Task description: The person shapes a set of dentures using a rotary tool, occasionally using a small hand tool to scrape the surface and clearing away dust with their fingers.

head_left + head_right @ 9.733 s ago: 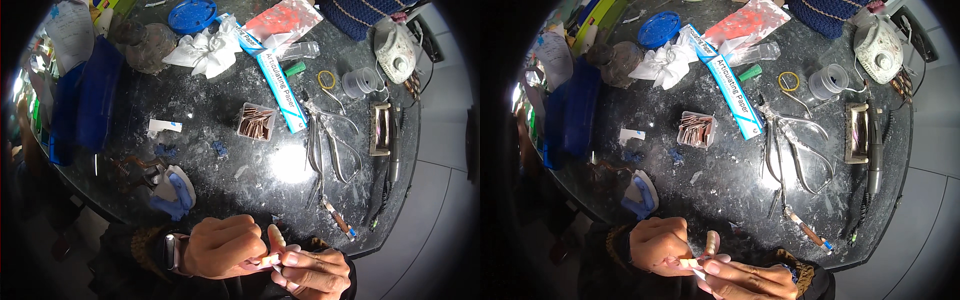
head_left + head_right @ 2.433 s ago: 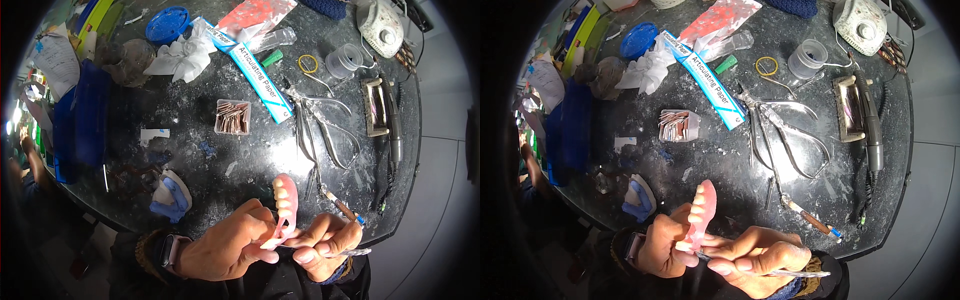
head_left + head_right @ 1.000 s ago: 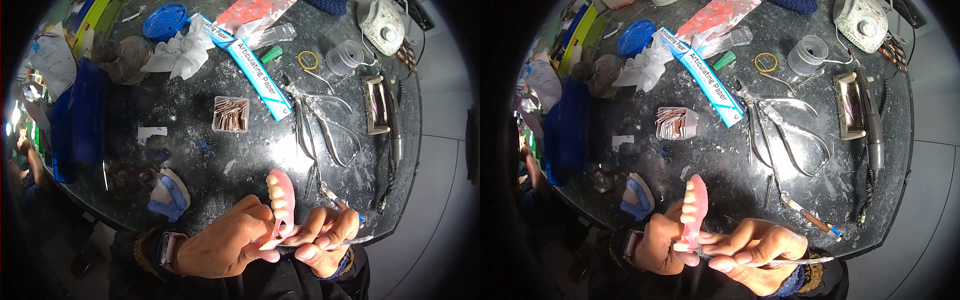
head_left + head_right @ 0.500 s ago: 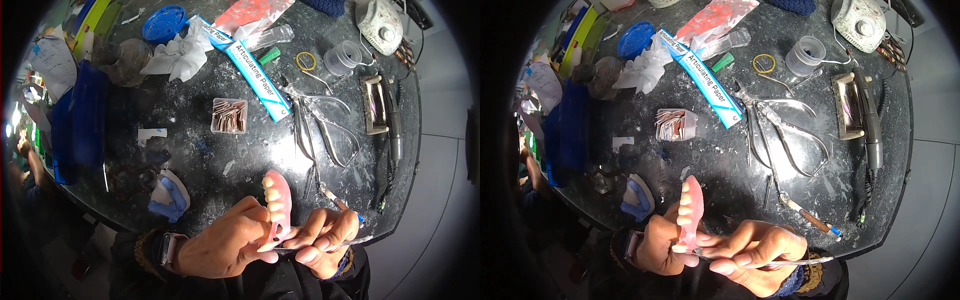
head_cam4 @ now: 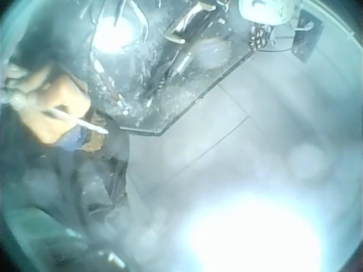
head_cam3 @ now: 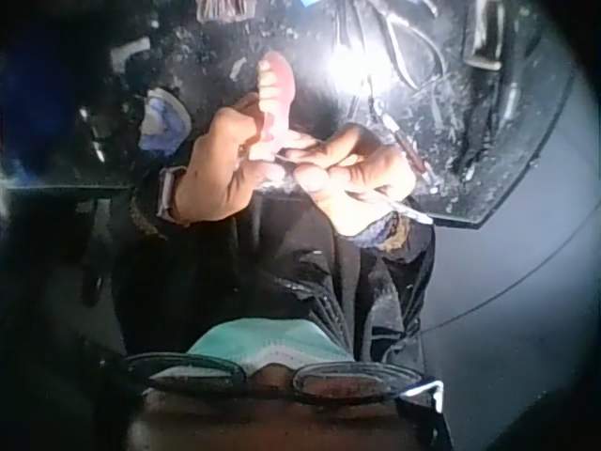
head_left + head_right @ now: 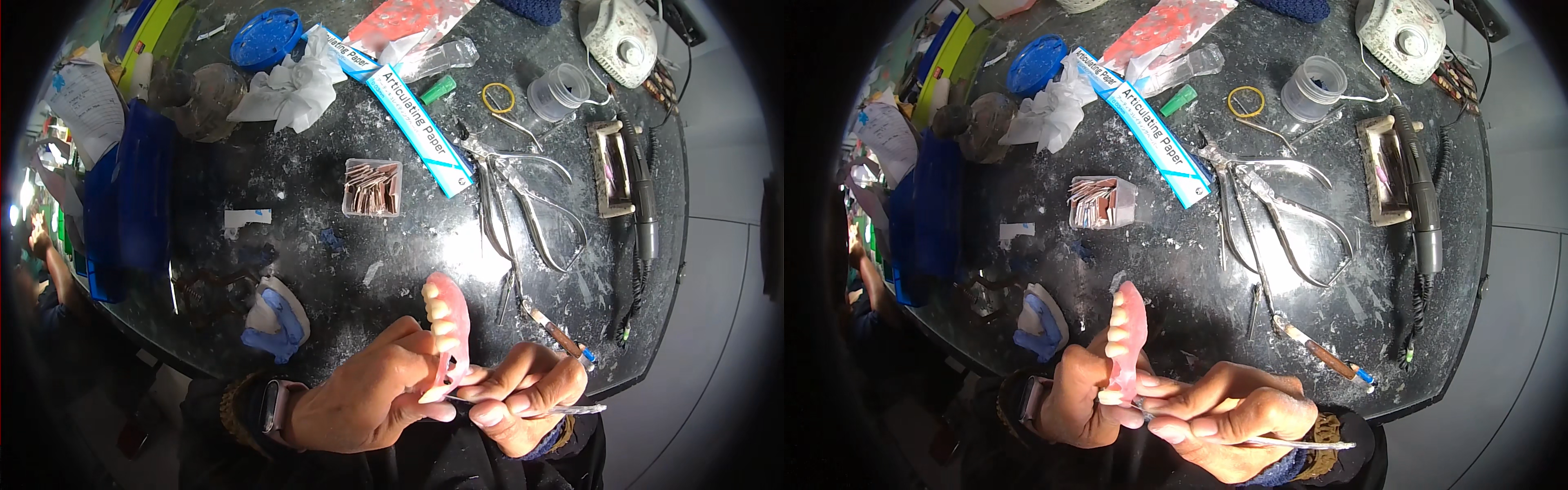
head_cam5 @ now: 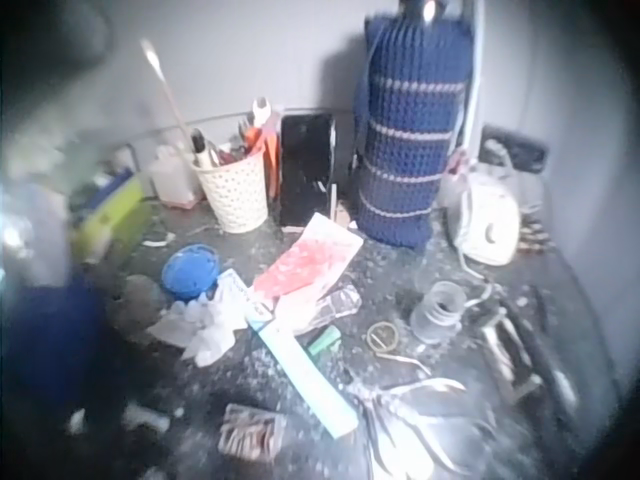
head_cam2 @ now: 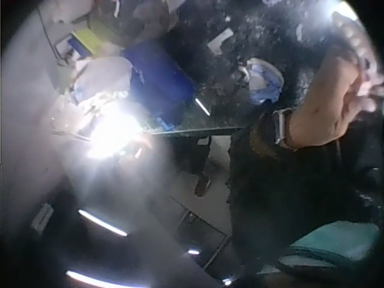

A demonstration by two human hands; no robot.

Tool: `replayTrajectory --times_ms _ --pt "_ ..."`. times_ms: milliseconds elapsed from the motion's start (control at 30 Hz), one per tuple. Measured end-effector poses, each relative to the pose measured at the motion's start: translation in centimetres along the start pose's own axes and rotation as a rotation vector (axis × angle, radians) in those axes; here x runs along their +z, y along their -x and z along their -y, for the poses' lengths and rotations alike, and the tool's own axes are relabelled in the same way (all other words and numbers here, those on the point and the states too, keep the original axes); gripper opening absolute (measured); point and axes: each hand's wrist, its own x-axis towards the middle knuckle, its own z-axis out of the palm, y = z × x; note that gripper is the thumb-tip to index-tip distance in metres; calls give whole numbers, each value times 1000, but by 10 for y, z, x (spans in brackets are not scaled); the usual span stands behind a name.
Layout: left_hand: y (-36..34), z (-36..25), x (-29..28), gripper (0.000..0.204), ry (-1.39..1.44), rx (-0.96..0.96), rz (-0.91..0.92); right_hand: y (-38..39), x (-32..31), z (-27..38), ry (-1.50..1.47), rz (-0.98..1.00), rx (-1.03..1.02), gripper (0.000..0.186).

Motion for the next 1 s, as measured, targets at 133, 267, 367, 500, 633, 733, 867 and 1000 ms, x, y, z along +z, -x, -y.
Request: replayTrajectory --times_ms 133,267,367,500,633,733,867,1000 --pt "1 -8 -6 36 -133 -105 70 0 -2 -3 -2 1 -19 36" --pt "-1 -9 -6 34 -110 -83 71 -2 -4 -6 -79 7 -156 33" --pt "-2 -9 -3 34 -101 -59 13 -3 -5 -6 -60 38 -151 34" --pt "-4 -10 -2 34 -66 -35 -5 -1 -8 -6 -31 64 -158 35" --pt "-2 -10 -3 32 -33 -62 0 -2 -8 -9 -30 51 -176 34" --pt "-3 -9 -4 31 -50 -57 31 1 -7 -11 -10 25 -147 34" --pt "-3 -6 -4 33 -8 -72 56 4 -7 -14 -78 -47 -84 33" --pt "-3 -11 -4 34 -97 -93 70 4 -10 -11 -210 -19 -8 32"
